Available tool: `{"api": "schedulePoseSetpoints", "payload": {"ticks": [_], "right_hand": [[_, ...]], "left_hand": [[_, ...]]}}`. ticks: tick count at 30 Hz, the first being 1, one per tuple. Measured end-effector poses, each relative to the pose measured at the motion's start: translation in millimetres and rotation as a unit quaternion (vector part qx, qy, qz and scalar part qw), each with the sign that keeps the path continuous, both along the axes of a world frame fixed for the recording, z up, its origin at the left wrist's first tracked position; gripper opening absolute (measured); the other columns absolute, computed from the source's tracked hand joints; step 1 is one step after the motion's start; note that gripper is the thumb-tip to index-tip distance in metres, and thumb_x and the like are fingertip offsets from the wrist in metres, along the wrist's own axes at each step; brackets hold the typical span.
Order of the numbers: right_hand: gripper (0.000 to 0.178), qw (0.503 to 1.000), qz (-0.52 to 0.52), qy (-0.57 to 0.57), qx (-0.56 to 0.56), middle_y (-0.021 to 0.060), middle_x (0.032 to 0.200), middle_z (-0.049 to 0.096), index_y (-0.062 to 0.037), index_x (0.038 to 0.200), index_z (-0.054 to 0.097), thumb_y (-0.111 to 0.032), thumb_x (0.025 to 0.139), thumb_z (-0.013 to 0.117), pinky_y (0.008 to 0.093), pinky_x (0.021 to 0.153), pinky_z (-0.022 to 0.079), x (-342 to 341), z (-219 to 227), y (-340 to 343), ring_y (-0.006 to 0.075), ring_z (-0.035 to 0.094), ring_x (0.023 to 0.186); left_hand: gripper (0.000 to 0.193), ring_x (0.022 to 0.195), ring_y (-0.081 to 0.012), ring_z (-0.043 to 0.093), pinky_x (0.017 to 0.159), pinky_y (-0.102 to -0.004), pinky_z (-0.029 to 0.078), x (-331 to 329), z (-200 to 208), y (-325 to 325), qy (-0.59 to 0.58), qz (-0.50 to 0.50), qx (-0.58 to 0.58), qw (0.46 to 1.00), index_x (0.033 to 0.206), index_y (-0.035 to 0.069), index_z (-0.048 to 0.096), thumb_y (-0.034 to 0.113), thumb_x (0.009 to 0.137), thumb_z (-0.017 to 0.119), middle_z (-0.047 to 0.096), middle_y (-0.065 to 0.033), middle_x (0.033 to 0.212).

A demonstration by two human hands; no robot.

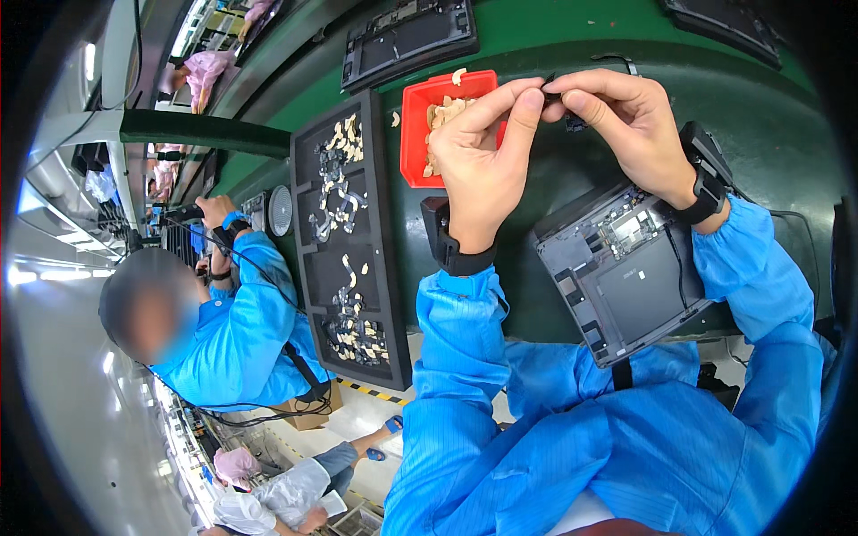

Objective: Installing small electronic components and connectors onto a motherboard/tablet internal chassis on an assembly line.

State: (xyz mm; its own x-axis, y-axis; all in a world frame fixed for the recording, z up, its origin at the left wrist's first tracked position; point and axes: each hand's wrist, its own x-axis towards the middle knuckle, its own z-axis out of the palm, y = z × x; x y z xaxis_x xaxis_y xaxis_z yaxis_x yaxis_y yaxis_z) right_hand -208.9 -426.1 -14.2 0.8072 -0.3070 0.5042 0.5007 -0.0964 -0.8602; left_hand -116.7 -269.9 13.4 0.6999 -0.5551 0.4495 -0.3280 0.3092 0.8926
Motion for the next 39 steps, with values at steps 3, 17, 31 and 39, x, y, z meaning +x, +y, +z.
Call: {"api": "schedulePoseSetpoints", "payload": {"ticks": [3, 17, 31, 39], "right_hand": [[0.022, 1.000, -0.001, -0.007, -0.003, 0.0096, 0.107, 0.077, 0.0023, 0.119, 0.074, -0.010, 0.104, 0.064, 0.0290, 0.091, 0.058, -0.4, 4.6, 0.0, 0.0148, 0.073, 0.096], [0.030, 0.995, 0.033, 0.098, 0.009, 0.0007, 0.091, 0.072, -0.0079, 0.134, 0.069, -0.014, 0.107, 0.056, 0.0207, 0.059, 0.044, -0.1, 5.3, 5.8, 0.0035, 0.054, 0.068], [0.023, 0.993, 0.057, 0.104, 0.021, 0.0040, 0.095, 0.073, 0.0050, 0.122, 0.069, -0.007, 0.106, 0.057, 0.0243, 0.075, 0.056, 0.9, -5.8, 6.5, 0.0077, 0.068, 0.083], [0.018, 0.980, -0.057, 0.032, -0.186, 0.0159, 0.088, 0.071, 0.0037, 0.114, 0.068, -0.001, 0.100, 0.058, 0.0353, 0.073, 0.056, -1.5, -5.8, 7.3, 0.0266, 0.071, 0.079]], "left_hand": [[0.011, 0.085, -0.0130, 0.072, 0.079, -0.0264, 0.056, -2.9, 3.9, -2.7, -0.028, 0.021, 0.003, 0.999, 0.105, -0.005, 0.075, 0.004, 0.099, 0.071, 0.075, -0.0073, 0.088], [0.024, 0.083, -0.0147, 0.070, 0.068, -0.0280, 0.053, 50.9, 4.3, 40.2, -0.256, 0.331, 0.213, 0.883, 0.113, 0.001, 0.074, 0.010, 0.091, 0.074, 0.076, -0.0098, 0.100], [0.032, 0.096, -0.0252, 0.070, 0.086, -0.0351, 0.055, 18.6, -8.8, 6.8, -0.403, 0.181, 0.119, 0.889, 0.110, 0.007, 0.081, 0.006, 0.079, 0.086, 0.076, -0.0102, 0.108], [0.023, 0.085, -0.0244, 0.072, 0.083, -0.0339, 0.056, 23.4, -15.7, 7.4, -0.436, 0.112, 0.112, 0.886, 0.104, 0.004, 0.081, 0.001, 0.081, 0.082, 0.079, -0.0093, 0.097]]}}
